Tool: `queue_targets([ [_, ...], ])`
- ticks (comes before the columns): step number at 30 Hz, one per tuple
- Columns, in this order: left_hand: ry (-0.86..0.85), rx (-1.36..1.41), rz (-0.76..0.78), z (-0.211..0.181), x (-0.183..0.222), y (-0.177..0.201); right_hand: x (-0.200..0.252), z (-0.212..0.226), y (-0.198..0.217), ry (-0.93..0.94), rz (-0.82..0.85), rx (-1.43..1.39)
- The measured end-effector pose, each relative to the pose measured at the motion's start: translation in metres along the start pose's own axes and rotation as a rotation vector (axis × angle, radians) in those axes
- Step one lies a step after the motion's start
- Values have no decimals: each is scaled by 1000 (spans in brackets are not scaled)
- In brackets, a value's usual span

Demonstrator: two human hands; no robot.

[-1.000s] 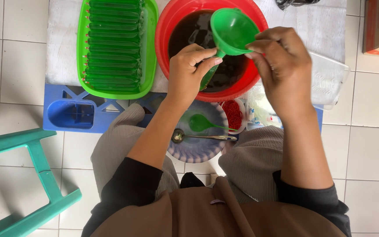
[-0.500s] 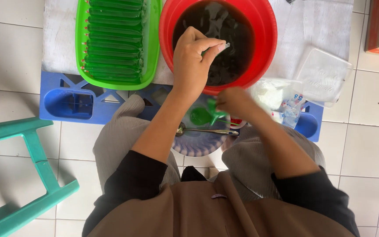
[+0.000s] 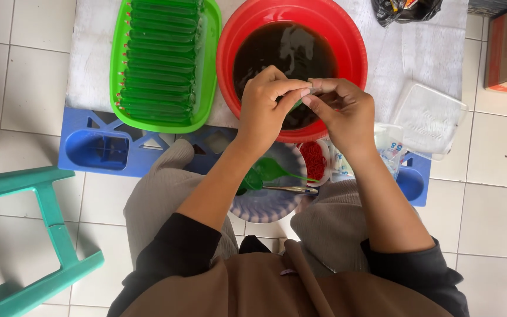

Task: The person fills a plastic tube with liquid from a red bucket using a ladle and a funnel, then ties the end with a rubber band and places it on a green tray.

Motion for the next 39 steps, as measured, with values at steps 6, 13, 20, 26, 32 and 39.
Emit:
queue_targets([
  [6,41,229,-110,-6,0,-7,-1,20,16,117,-79,81],
  [13,537,471,-90,36,37,-30,-2,20,27,63,-19,29],
  [20,1178,630,-115,74,92,-68,-17,-16,11,-143,-41,27],
  [26,1582,687,74,46,110,-72,-27,-73,-21,-470,99,161],
  [32,1380,640,-25,52,107,-78,-23,-49,-2,-462,66,145],
  [39,1029,73,82,56,69,-59,-7,-2,29,-230,-48,-61],
])
Point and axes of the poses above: each hand's wrist, its own x-axis away from the middle knuckle, its own y-axis out of the back of the hand, z = x × y, the point moved 2 cm from there along -x, towards the middle knuckle, and after that the axes turned 14 degrees about x, right-handed, at the moved point
